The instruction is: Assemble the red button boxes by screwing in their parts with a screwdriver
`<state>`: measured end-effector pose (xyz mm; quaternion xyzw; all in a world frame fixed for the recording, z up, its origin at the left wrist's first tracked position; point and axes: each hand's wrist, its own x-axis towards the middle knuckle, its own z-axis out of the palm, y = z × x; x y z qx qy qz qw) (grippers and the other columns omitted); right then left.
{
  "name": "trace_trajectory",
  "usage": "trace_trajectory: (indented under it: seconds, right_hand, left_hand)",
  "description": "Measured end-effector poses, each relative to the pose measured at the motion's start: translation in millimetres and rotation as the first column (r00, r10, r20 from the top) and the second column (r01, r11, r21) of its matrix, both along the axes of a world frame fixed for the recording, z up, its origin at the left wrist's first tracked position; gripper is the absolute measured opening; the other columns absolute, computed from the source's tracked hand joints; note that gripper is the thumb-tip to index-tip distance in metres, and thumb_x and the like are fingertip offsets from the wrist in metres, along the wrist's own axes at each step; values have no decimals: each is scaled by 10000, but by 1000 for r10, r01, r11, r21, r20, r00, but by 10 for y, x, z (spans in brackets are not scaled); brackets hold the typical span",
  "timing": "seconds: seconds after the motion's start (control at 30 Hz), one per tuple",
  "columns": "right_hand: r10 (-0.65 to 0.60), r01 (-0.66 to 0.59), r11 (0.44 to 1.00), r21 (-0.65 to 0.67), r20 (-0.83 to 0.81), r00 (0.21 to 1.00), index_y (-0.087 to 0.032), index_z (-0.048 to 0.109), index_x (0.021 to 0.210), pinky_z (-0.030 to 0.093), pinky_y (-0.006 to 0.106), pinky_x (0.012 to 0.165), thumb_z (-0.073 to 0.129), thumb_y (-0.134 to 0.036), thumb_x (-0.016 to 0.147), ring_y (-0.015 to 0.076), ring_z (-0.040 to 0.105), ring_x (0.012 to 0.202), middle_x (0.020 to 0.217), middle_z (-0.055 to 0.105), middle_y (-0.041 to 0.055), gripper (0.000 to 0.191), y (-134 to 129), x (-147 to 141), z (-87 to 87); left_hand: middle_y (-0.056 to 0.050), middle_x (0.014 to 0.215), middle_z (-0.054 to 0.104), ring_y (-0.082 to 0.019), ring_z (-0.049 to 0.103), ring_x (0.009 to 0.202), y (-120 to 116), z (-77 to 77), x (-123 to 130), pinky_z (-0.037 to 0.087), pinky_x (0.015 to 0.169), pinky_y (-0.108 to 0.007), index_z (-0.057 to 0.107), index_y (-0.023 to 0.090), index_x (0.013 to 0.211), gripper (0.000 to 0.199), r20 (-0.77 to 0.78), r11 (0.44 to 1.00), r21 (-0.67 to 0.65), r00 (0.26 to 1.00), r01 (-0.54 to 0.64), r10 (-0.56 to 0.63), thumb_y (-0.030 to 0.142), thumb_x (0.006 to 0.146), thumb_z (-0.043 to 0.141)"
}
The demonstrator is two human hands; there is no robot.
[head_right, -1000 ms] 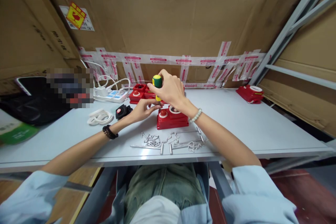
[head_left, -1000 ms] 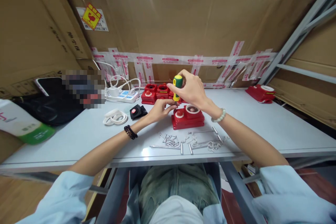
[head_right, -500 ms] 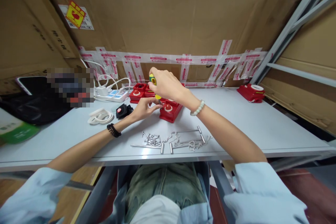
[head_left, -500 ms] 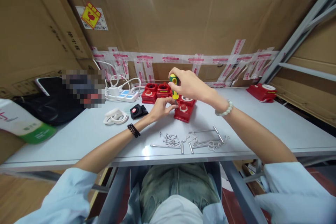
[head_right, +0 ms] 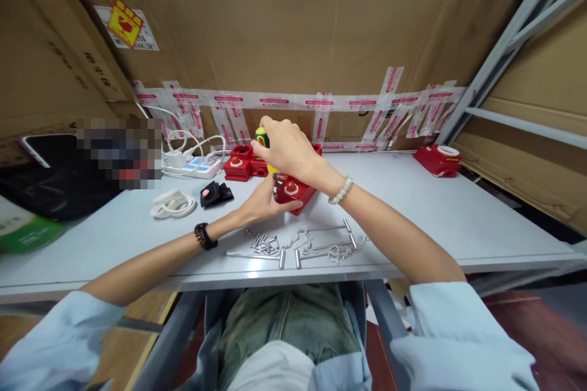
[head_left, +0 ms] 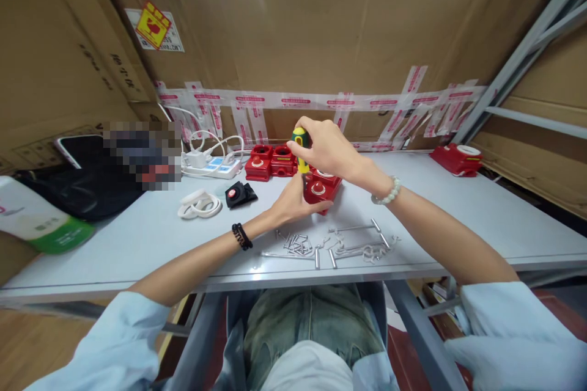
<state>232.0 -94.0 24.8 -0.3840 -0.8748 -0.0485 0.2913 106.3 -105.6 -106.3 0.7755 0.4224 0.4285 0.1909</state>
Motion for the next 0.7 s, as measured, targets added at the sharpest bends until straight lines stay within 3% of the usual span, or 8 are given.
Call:
trace_trajectory:
  seconds: [0.17,0.3,0.43,0.53,0.6,0.7]
  right_hand:
    - [-166,163,985,61,49,985,-136,612,1003,410,325,672,478,-348,931,236,621,768,869,692,118,260,-72,-85,-1]
    - [-275,265,960,92,122,954,-93,646,979,439,370,684,474,-430,959,310,650,860,906,688,190,379,-93,-151,29]
    - [-142,138,990,34,215,966,-100,643,971,439,379,727,528,-334,943,279,630,867,922,677,174,263,-26,-119,135]
    - [67,-49,996,-70,290,955,-147,625,975,421,351,724,555,-278,919,225,596,822,891,663,104,158,48,-15,253]
    - [218,-170,970,-171,326,920,-192,600,1033,411,324,702,564,-230,901,191,574,793,897,652,59,142,78,55,315]
    - [166,-112,979,-170,352,921,-187,588,1036,400,326,658,598,-288,895,204,570,777,860,632,64,174,74,96,336]
  left_hand:
    - [-103,1077,676,-275,662,911,-56,4,29,533,754,-408,431,164,1238,750,9,991,-119,998,-65,67,482,672,806]
    - [-79,982,671,-246,648,806,-96,23,-44,523,690,-376,371,150,1280,846,-47,987,-149,998,-53,47,465,637,822]
    - [-82,1017,661,-250,651,870,-104,50,-91,529,748,-377,388,166,1225,774,-33,989,-148,999,7,-12,418,634,819]
    - [-91,1088,651,-254,653,930,-99,64,-115,530,793,-378,391,182,1226,736,-19,989,-143,999,44,-47,362,644,805]
    - [-99,1136,639,-256,648,961,-93,66,-131,526,821,-383,390,188,1243,743,-12,988,-141,997,68,-71,334,641,801]
    - [-109,1151,631,-258,641,956,-85,66,-148,519,821,-392,407,180,1214,730,-11,986,-150,997,76,-79,343,625,806]
